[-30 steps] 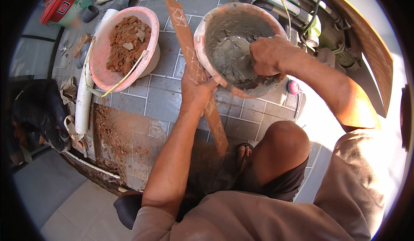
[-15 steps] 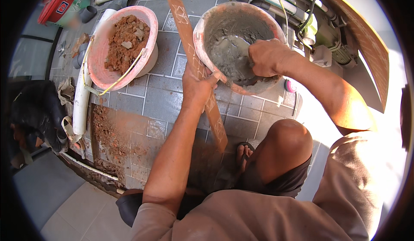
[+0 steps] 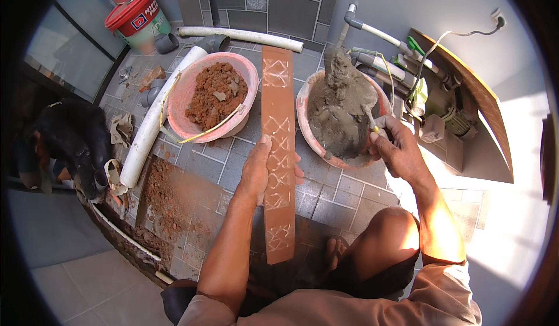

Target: The person is tiling a floor, using a trowel to spread cement mortar onto a rectangular tile and then placing it onto the prepared surface. They use a hammer to tap the tile into position and a metal straight edge to check alignment.

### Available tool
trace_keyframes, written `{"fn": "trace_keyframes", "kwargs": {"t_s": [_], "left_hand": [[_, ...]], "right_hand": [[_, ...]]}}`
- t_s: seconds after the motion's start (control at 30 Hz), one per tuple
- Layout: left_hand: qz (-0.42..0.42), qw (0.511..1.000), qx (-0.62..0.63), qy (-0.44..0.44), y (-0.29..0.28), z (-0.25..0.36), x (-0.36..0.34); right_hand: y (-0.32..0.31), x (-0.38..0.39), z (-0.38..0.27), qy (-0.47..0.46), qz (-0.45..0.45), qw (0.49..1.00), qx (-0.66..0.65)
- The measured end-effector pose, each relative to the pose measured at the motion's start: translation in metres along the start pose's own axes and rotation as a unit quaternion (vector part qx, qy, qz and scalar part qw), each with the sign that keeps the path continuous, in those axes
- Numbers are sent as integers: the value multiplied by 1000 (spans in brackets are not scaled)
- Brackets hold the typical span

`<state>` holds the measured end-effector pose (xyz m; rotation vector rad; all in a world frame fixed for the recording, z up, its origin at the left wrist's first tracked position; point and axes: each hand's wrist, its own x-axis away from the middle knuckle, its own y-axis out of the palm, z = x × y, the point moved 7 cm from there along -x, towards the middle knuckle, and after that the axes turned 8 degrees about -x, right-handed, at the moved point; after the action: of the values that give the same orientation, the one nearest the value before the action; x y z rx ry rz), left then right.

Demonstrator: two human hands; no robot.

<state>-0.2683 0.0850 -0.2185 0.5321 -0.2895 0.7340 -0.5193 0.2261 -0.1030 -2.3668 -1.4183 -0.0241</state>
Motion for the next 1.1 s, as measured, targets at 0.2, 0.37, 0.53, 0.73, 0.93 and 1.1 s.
{"fn": "trace_keyframes", "kwargs": {"t_s": [0.2,0.37,0.53,0.73,0.93,1.1], "left_hand": [[-107,994,26,-10,35,27,32],[-129,991,27,-14,50,23,47],[-137,991,6,1,54,23,58],[-161,985,64,3,56,17,66],[-177,977,119,-1,58,1,64],[-172,977,123,12,51,-4,66]], "right_hand": [[-2,3,-27,-218,132,959,128],[-13,16,-37,-287,201,906,235],[-10,28,-40,-327,208,852,352],[-2,37,-57,-365,223,758,493],[4,46,-60,-374,237,714,542],[12,46,-54,-336,213,731,554]]}}
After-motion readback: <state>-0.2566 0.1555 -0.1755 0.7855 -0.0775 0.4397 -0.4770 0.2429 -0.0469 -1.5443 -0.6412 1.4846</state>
